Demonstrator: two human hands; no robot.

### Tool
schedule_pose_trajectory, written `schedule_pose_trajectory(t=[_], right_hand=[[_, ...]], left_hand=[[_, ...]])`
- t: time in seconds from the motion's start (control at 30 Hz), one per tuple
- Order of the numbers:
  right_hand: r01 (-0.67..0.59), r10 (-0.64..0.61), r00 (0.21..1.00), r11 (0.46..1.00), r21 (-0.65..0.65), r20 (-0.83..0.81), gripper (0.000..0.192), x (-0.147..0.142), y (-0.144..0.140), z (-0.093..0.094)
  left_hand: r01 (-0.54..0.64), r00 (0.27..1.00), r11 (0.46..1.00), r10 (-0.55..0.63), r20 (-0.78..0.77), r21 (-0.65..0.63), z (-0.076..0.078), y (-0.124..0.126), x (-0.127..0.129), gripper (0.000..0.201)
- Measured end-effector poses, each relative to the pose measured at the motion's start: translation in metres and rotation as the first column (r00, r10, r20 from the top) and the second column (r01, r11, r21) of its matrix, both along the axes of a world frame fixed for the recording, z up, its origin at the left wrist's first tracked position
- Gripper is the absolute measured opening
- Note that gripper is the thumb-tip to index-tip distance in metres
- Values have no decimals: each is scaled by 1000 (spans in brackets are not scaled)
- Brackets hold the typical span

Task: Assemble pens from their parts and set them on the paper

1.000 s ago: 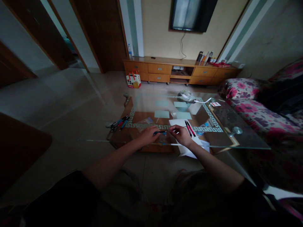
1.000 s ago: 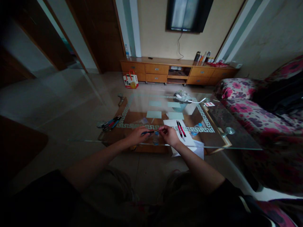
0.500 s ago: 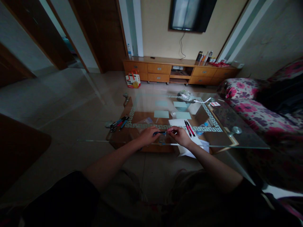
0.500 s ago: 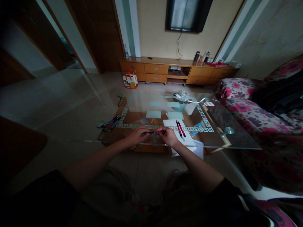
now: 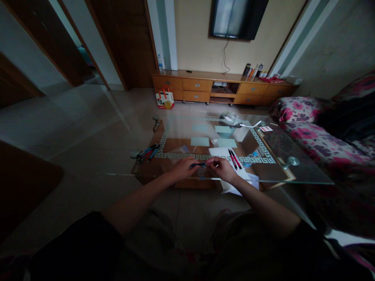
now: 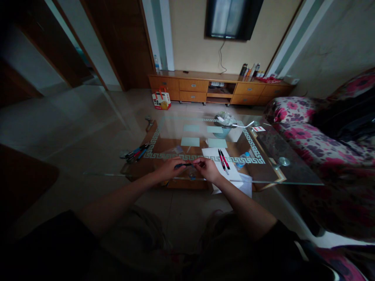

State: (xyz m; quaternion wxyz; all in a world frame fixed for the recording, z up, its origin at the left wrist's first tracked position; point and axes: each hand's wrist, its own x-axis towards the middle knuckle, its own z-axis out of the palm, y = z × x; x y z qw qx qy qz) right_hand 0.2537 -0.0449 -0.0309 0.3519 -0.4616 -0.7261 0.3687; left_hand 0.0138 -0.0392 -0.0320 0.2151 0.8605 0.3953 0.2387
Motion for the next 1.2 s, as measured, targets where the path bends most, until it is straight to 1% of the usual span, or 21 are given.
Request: schedule_pose_trajectory(t=[0.17,0.37,0.6,0.8,0.9,0.97,1.03,1.13,1.2], right_hand=[[-16,16,1000,1000,-5,2,22,-1,-2,3],[-9,9,1000,1000,-9,13,21,-1,-3,1],[-70,69,997,997,21,43,26,-1,-5,2],[-96,89,986,994,44,142,41,0,-8,5],[-109,103,979,994,27,176,48,1,-8,7],[-88,85,980,996,11,179,52,1,-7,7],[-56,53,983,998,9,175,49,2,-6,7],[-34,31,987,999,19,160,32,2,-4,5],[-47,39,987,998,46,159,25,2,-3,3]], left_hand=[[9,1000,1000,-9,0,15,2,-1,0,24],[28,1000,999,-28,6,32,0,-1,0,23],[40,999,999,-40,-3,34,3,-1,-1,24],[52,999,998,-52,9,36,3,-2,0,24],[54,999,998,-54,6,43,0,-2,0,23],[45,999,998,-45,2,43,-1,-2,1,22],[31,999,999,-32,3,43,-1,-1,1,23],[19,1000,999,-19,10,47,0,-1,0,23],[18,1000,999,-18,11,47,1,-1,0,22]])
